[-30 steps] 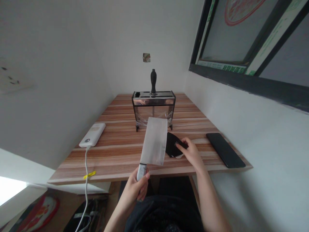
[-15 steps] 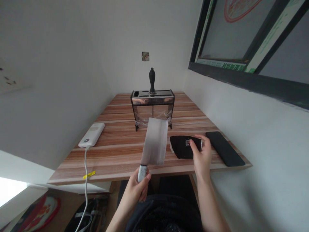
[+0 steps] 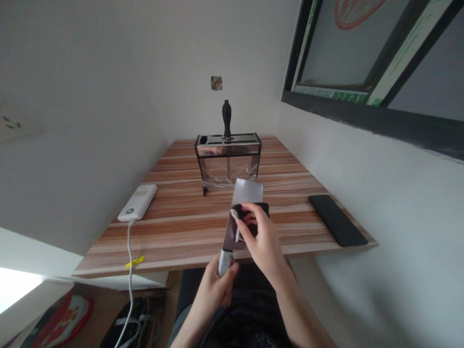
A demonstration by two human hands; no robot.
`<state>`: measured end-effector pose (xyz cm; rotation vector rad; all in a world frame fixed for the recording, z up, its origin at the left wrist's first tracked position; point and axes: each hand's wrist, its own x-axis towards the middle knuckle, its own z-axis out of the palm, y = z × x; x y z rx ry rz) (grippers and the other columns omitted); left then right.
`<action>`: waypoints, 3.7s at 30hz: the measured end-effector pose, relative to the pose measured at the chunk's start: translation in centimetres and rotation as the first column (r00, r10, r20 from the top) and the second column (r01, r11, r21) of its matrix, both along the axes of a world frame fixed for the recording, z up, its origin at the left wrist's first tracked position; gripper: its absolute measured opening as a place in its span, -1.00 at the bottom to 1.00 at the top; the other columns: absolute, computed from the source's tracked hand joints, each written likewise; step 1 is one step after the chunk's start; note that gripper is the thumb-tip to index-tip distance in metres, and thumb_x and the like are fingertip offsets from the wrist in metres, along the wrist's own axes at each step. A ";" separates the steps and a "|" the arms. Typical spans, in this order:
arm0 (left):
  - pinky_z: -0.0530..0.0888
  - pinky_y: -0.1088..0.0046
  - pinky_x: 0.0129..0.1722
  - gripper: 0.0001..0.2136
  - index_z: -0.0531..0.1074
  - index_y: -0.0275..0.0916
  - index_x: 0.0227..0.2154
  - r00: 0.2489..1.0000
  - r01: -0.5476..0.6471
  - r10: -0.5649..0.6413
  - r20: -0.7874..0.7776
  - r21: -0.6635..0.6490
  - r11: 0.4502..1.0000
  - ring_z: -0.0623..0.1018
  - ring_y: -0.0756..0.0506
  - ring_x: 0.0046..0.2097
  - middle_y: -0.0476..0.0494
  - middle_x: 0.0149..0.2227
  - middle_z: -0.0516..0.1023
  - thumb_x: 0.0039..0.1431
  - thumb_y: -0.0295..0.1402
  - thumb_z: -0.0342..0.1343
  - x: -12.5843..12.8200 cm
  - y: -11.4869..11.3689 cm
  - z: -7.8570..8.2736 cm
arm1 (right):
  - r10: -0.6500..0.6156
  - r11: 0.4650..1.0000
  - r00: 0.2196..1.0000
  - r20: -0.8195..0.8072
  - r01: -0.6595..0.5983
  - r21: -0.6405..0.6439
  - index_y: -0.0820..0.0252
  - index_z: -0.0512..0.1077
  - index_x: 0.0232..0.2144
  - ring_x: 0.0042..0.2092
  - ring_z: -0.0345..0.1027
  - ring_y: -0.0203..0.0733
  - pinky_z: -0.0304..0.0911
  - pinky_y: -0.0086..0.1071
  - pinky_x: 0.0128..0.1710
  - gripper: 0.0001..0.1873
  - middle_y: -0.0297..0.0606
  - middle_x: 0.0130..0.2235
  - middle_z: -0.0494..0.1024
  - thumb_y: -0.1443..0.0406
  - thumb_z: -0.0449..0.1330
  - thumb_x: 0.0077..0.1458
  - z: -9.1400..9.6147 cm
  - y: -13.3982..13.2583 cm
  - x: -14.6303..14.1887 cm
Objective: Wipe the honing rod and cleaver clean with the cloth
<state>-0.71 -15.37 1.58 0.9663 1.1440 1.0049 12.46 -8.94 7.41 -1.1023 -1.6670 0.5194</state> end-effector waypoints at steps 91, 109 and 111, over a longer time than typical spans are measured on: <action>0.08 0.72 -0.77 -0.70 0.15 -0.20 -0.42 0.937 0.322 -0.334 0.107 0.115 0.940 0.05 0.18 -0.75 0.27 -0.74 0.12 0.15 -0.18 0.16 -6.6 6.9 1.8 | 0.091 0.813 0.474 0.876 -0.543 0.209 0.25 0.03 0.28 0.37 -0.28 0.03 -0.16 0.03 0.31 -0.38 -0.08 0.35 -0.04 0.18 0.02 0.24 -0.1 4.6 1.6; 0.10 0.71 -0.76 -0.74 0.17 -0.20 -0.39 0.932 0.354 -0.361 0.042 0.121 0.928 0.05 0.17 -0.74 0.26 -0.73 0.12 0.18 -0.19 0.12 -6.6 6.9 1.6 | -0.056 0.914 0.612 0.789 -0.288 0.287 0.09 -0.02 0.30 0.38 -0.35 -0.06 -0.22 0.06 0.31 -0.44 -0.21 0.36 -0.06 0.25 -0.07 0.29 1.5 9.0 3.5; 0.10 0.71 -0.77 -0.73 0.16 -0.20 -0.39 0.930 0.359 -0.366 0.041 0.121 0.926 0.06 0.17 -0.74 0.26 -0.72 0.12 0.17 -0.18 0.13 -6.6 6.9 1.7 | -0.081 0.926 0.639 0.765 -0.236 0.296 0.11 -0.02 0.30 0.38 -0.36 -0.06 -0.22 0.08 0.30 -0.45 -0.19 0.36 -0.07 0.24 -0.09 0.30 1.6 9.9 3.5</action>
